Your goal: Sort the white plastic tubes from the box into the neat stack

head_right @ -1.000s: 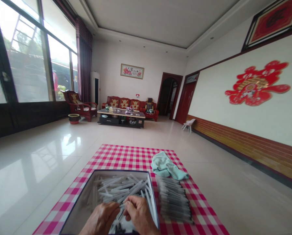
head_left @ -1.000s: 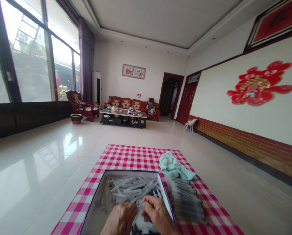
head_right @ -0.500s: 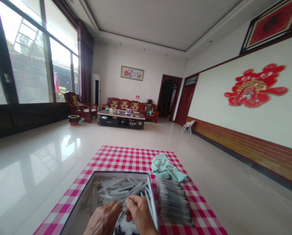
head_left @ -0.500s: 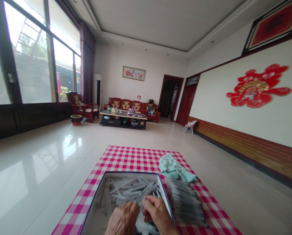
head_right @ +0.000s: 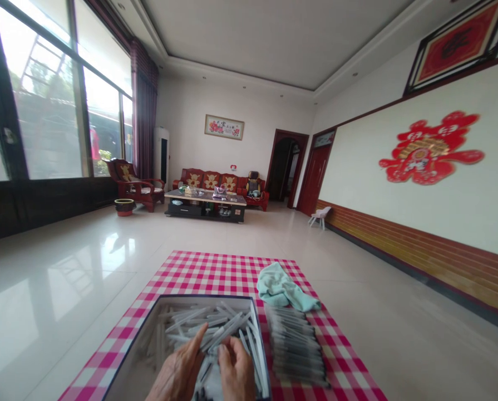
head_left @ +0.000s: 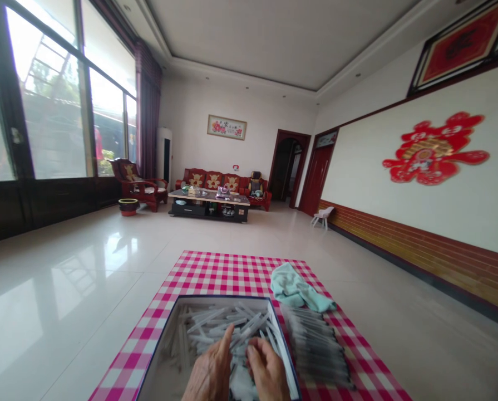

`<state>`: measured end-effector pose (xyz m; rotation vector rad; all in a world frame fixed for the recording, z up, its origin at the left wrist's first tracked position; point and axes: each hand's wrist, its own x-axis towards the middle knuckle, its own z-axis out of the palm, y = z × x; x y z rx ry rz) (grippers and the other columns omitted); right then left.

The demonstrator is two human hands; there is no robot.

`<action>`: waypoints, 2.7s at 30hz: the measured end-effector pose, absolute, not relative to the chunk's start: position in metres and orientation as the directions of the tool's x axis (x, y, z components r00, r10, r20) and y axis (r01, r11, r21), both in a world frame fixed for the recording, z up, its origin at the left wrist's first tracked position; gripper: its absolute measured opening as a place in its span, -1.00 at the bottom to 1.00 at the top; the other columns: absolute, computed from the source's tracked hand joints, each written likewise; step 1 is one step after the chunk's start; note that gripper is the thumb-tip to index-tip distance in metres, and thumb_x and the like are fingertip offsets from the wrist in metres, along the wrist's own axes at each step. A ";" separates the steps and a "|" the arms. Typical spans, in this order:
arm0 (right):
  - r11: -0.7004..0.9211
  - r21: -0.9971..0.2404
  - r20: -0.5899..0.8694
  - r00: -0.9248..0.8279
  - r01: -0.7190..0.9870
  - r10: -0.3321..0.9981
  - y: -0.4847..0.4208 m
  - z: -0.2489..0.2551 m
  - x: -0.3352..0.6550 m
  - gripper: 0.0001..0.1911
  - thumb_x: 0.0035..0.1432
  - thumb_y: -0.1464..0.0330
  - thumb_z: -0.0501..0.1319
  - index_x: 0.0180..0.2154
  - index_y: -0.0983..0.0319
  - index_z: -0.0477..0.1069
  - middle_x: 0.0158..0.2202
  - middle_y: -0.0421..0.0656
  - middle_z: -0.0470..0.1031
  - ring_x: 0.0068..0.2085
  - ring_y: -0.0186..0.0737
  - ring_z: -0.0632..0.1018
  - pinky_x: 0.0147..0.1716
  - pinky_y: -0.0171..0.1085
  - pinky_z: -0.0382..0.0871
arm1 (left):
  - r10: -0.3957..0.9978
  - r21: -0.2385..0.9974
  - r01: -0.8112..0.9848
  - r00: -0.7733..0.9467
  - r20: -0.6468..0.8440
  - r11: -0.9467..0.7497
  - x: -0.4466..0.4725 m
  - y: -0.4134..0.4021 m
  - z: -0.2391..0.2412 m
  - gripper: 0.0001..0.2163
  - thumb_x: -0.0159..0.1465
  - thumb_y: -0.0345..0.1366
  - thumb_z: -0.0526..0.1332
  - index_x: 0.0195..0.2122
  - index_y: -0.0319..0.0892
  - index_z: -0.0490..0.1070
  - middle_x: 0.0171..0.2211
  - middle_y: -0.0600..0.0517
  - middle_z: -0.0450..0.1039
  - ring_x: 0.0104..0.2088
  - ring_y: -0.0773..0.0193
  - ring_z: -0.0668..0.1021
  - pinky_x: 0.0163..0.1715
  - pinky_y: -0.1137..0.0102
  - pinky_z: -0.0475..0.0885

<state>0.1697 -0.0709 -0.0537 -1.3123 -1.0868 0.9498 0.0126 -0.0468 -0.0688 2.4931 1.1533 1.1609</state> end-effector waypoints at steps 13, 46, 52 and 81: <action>0.241 -0.967 0.257 0.339 0.087 0.905 -0.062 0.001 0.205 -0.58 0.10 0.05 0.15 -0.22 0.26 0.45 -0.30 -0.05 0.56 -0.26 -0.08 0.54 -0.22 -0.22 0.40 | 0.605 0.328 0.594 0.352 0.714 -0.734 0.003 -0.053 -0.074 -0.41 0.33 -0.30 0.04 0.33 -0.05 -0.22 0.01 -0.08 0.46 -0.06 0.24 0.55 -0.16 0.45 0.51; 0.104 -0.229 0.466 0.015 0.968 0.884 -0.113 -0.081 0.334 -0.77 0.17 0.52 -0.01 -0.32 0.22 0.39 -0.33 -0.09 0.39 -0.29 -0.16 0.49 -0.28 -0.25 0.35 | 0.784 0.574 0.641 0.071 0.617 -0.510 -0.004 -0.041 -0.091 -0.76 0.26 -0.29 0.03 -0.14 -0.12 0.44 -0.40 0.04 0.56 -0.44 0.31 0.61 -0.46 0.52 0.45; 0.211 -0.231 0.448 -0.089 0.950 0.890 -0.081 -0.027 0.269 -0.76 0.21 0.49 0.00 -0.32 0.20 0.42 -0.32 -0.13 0.43 -0.25 -0.23 0.49 -0.22 -0.31 0.31 | 0.814 0.599 0.643 0.065 0.578 -0.477 -0.004 -0.042 -0.092 -0.75 0.26 -0.30 0.03 -0.13 -0.10 0.45 -0.35 0.04 0.56 -0.39 0.31 0.61 -0.40 0.51 0.45; 0.440 -0.404 0.612 -0.121 0.802 0.781 -0.077 -0.001 0.174 -0.92 0.14 0.44 0.12 -0.29 0.18 0.36 -0.38 -0.16 0.50 -0.32 -0.20 0.51 -0.30 -0.28 0.34 | 0.975 0.997 -0.018 0.212 -0.073 0.078 0.014 -0.048 -0.061 -0.56 0.08 0.11 0.18 -0.53 -0.25 0.45 -0.67 0.05 0.42 -0.70 0.37 0.41 -0.73 0.52 0.20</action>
